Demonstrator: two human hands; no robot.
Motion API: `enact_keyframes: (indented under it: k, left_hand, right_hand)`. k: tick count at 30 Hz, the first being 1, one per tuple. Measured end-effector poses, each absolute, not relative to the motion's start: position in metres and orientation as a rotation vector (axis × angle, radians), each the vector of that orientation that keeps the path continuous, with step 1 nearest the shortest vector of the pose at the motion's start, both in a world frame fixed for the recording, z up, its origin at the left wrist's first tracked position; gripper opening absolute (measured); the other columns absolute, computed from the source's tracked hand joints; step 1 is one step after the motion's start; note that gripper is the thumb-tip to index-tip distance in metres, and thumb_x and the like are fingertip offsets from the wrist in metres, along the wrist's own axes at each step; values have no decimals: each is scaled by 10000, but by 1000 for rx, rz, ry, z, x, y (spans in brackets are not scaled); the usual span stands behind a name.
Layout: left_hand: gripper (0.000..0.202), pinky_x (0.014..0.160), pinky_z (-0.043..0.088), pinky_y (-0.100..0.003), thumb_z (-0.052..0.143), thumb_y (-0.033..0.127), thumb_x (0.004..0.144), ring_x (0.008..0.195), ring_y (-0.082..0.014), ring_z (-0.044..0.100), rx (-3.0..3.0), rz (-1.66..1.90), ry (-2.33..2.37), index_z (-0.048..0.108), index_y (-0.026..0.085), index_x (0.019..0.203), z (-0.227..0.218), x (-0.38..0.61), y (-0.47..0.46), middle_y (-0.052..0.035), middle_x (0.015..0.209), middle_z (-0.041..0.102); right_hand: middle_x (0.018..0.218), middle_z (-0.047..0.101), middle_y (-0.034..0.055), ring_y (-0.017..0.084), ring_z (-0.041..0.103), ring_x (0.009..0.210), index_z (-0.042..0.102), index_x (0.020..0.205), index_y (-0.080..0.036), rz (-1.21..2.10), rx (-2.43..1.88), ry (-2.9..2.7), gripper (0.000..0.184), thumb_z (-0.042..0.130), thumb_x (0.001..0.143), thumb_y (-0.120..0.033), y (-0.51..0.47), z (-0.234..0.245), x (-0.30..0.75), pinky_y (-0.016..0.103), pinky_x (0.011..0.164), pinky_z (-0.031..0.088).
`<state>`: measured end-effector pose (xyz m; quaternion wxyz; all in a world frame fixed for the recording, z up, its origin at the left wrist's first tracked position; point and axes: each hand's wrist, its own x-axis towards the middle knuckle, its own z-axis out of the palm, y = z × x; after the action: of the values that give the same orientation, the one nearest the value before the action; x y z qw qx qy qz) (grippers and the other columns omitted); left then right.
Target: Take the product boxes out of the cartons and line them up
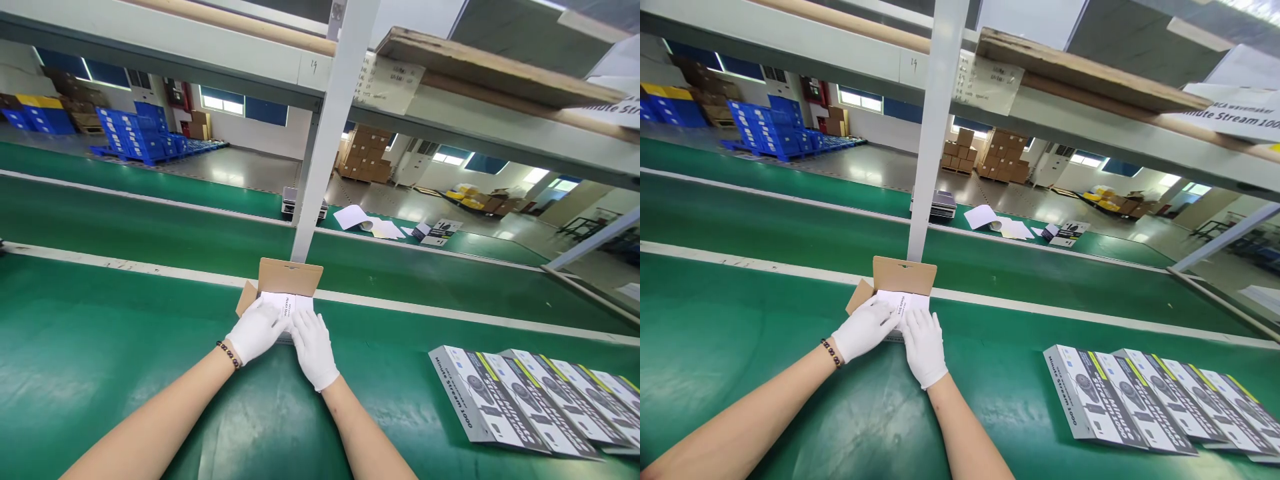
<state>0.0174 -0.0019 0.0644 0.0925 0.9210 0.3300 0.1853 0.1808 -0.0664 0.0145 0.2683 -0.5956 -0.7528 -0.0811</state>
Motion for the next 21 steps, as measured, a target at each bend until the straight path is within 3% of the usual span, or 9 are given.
enact_keyframes:
  k: [2, 5, 8, 10, 11, 16, 21]
  left_hand:
    - [419, 1062, 351, -518, 335, 282, 987, 988, -279, 590, 2815, 680, 952, 680, 182, 770, 64, 7, -6, -95, 856, 674]
    - [286, 1111, 274, -557, 443, 353, 954, 1256, -345, 461, 2641, 1083, 1217, 657, 181, 1036, 53, -9, -7, -128, 1180, 623]
    - [601, 1076, 337, -556, 489, 488, 922, 1338, -377, 393, 2029, 1354, 1592, 391, 153, 1411, 33, -18, -5, -193, 1401, 467]
    - [704, 1045, 401, -500, 435, 529, 942, 1327, -344, 426, 1896, 1254, 1472, 217, 162, 1501, 26, -16, -5, -194, 1449, 419]
    - [693, 1039, 415, -475, 407, 538, 952, 1316, -325, 442, 1968, 1169, 1317, 204, 175, 1506, 27, -13, -5, -181, 1454, 418]
    - [522, 1035, 396, -479, 431, 577, 938, 1177, -315, 505, 2643, 708, 529, 542, 194, 1275, 56, 11, 4, -126, 1244, 573]
    - [478, 997, 432, -454, 444, 559, 937, 1126, -296, 544, 2748, 442, 480, 569, 236, 1267, 58, 22, 16, -92, 1205, 604]
  right_hand:
    - [1270, 633, 121, 257, 524, 1229, 597, 1274, -173, -266, -1605, -2037, 418, 287, 1010, -269, -66, 13, 181, 494, 1069, 365]
    - [1272, 631, 118, 253, 529, 1216, 593, 1280, -176, -281, -1619, -2033, 421, 283, 1011, -272, -64, 11, 181, 493, 1064, 364]
    - [1287, 623, 121, 254, 522, 1229, 598, 1278, -179, -295, -1622, -2033, 427, 279, 1011, -274, -63, 11, 181, 491, 1062, 369]
    - [1288, 624, 122, 254, 519, 1239, 596, 1285, -181, -295, -1620, -2033, 432, 276, 1009, -269, -63, 10, 180, 493, 1068, 368]
    - [1286, 626, 122, 257, 519, 1241, 594, 1289, -179, -285, -1619, -2032, 434, 274, 1007, -264, -64, 10, 180, 499, 1069, 369]
    - [1276, 638, 103, 269, 527, 1237, 622, 1257, -182, -75, -1525, -2016, 441, 279, 991, -257, -66, 12, 187, 525, 1092, 349]
    - [1103, 717, 63, 221, 639, 1060, 731, 1006, -228, 415, -1461, -1585, 479, 291, 973, -416, -35, 41, 218, 411, 1021, 457]
